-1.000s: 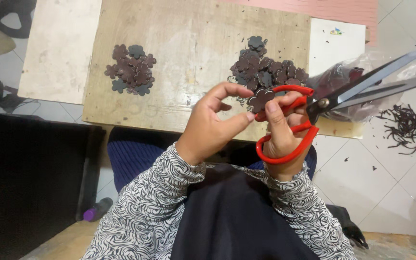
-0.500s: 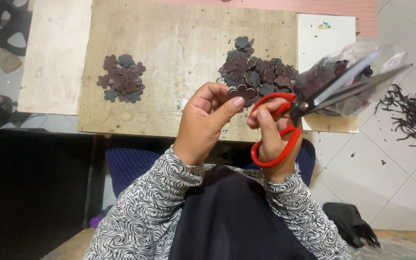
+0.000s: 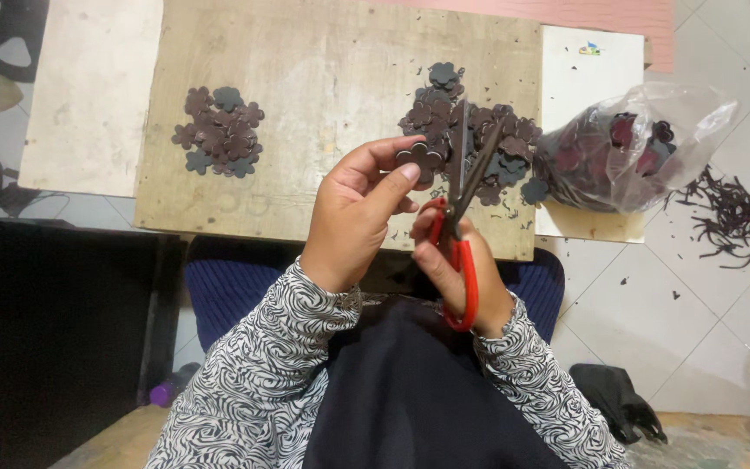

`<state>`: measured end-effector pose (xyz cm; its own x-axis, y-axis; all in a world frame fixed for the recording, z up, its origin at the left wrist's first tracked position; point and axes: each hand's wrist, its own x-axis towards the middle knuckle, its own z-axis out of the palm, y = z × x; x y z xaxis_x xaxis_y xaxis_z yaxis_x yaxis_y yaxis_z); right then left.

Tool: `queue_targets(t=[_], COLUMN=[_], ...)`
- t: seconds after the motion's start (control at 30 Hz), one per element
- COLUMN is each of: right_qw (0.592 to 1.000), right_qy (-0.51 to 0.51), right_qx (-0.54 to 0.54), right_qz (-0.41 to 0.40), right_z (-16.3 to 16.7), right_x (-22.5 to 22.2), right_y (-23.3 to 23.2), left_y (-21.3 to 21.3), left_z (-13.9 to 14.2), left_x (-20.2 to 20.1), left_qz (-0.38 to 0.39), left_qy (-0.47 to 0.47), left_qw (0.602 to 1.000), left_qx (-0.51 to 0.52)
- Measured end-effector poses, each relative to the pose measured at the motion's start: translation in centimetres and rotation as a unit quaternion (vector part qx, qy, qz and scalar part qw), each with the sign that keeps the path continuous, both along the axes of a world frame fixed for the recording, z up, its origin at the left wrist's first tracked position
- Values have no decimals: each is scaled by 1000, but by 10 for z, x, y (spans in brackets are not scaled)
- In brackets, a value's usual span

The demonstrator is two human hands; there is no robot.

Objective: The person sits at a workbench and uses red-handled scissors to trim notches into dark flower-shaped foam cutouts, one at a time, placing finished pieces into a pile on the bench and occasionally gathering cut pieces together and reaching into a plastic bag of cutouts.

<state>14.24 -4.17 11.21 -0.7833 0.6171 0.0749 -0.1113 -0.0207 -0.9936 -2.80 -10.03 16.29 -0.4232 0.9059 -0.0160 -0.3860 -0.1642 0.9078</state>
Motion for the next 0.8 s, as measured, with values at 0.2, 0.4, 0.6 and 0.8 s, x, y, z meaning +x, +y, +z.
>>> queue_targets(t=[0.2,0.4,0.6,0.8], right_qw=[996,993,993,995], right_qy=[-36,-47,-61,-63], right_qx=[8,-8,17,1], right_qz=[78,104,97,83], right_z=[16,27,24,20], right_x=[-7,-14,-14,-12], right_y=[-8,-11,-8,-8], left_y=[-12,-17,-17,-15], left_z=[10,13,17,19], left_x=[-10,-18,-18,-14], left_qz=[2,24,26,27], left_qy=[-27,1,10,15], left_qw=[1000,1000,999,999], left_qx=[4,-6,-15,-22])
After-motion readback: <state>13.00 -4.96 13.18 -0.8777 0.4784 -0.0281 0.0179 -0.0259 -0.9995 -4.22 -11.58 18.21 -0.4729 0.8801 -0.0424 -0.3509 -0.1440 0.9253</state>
